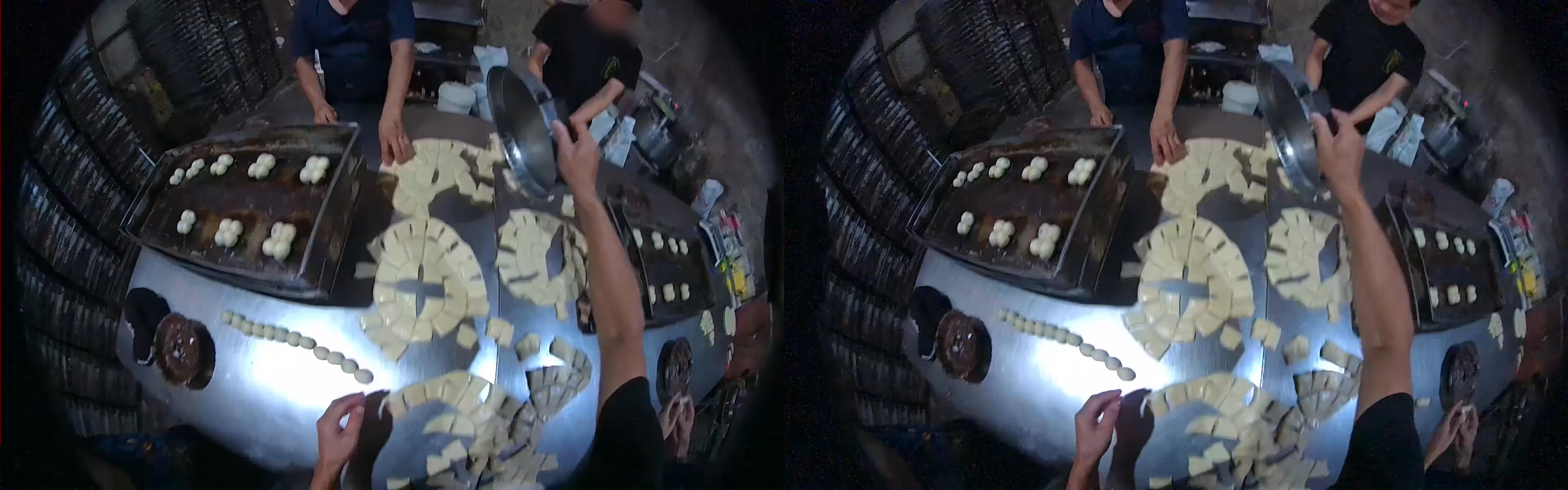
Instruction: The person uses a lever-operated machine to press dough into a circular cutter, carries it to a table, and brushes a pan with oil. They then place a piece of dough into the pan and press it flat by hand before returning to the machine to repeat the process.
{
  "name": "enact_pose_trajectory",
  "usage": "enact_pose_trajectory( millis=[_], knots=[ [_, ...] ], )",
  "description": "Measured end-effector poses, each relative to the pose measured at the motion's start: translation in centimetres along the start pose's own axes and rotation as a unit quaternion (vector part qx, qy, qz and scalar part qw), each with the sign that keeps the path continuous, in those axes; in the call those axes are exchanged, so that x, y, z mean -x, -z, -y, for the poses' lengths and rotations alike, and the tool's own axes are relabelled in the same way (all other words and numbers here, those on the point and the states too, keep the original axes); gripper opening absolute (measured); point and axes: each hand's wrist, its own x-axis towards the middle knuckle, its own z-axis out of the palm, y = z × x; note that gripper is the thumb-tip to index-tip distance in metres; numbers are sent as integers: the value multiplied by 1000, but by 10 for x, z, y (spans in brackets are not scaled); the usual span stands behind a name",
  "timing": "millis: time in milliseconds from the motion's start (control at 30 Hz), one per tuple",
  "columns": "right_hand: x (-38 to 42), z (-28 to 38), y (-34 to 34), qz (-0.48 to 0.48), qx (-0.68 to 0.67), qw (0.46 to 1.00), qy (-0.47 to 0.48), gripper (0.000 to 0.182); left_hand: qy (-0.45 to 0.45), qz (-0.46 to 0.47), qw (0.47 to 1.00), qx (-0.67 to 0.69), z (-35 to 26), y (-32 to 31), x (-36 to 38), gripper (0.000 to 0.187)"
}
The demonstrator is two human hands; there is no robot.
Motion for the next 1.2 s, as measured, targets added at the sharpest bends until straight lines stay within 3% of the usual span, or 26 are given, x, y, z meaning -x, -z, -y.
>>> enact_pose_trajectory(
  millis=[67,167,233,300,433,600,767,833,900,967,1000,1067,1100,1200],
  knots=[
    [9,9,39,39,-34,998,-36,43,-2,-11,1000,-4,-2,-1,17,19],
    [38,67,114,69,-183,971,-137,36,-7,-68,980,189,-16,-8,46,5],
    [60,103,154,57,-258,947,-183,28,-20,-117,962,248,-15,-7,71,11],
    [88,130,193,22,-357,900,-249,23,-10,-151,956,250,-15,1,105,13],
    [136,182,249,19,-415,872,-260,18,-44,-186,961,198,-11,10,184,8],
    [194,229,310,37,-431,861,-269,19,-48,-204,963,168,2,22,273,3],
    [251,266,389,97,-428,855,-276,21,1,-204,969,137,59,47,325,9],
    [277,280,422,100,-409,865,-272,21,47,-167,983,66,79,51,332,9],
    [302,300,453,121,-358,851,-364,21,68,-129,984,100,157,59,333,15],
    [331,307,484,142,-338,863,-348,23,162,74,979,-97,231,66,344,19],
    [341,317,499,145,-323,855,-380,22,165,72,979,-94,266,66,358,19],
    [366,315,536,181,-326,856,-358,22,244,152,928,-237,332,70,390,24],
    [378,313,554,210,-330,858,-334,22,275,179,904,-272,357,74,411,25],
    [418,325,612,201,-291,855,-380,24,340,254,847,-320,404,87,466,26]
  ],
)
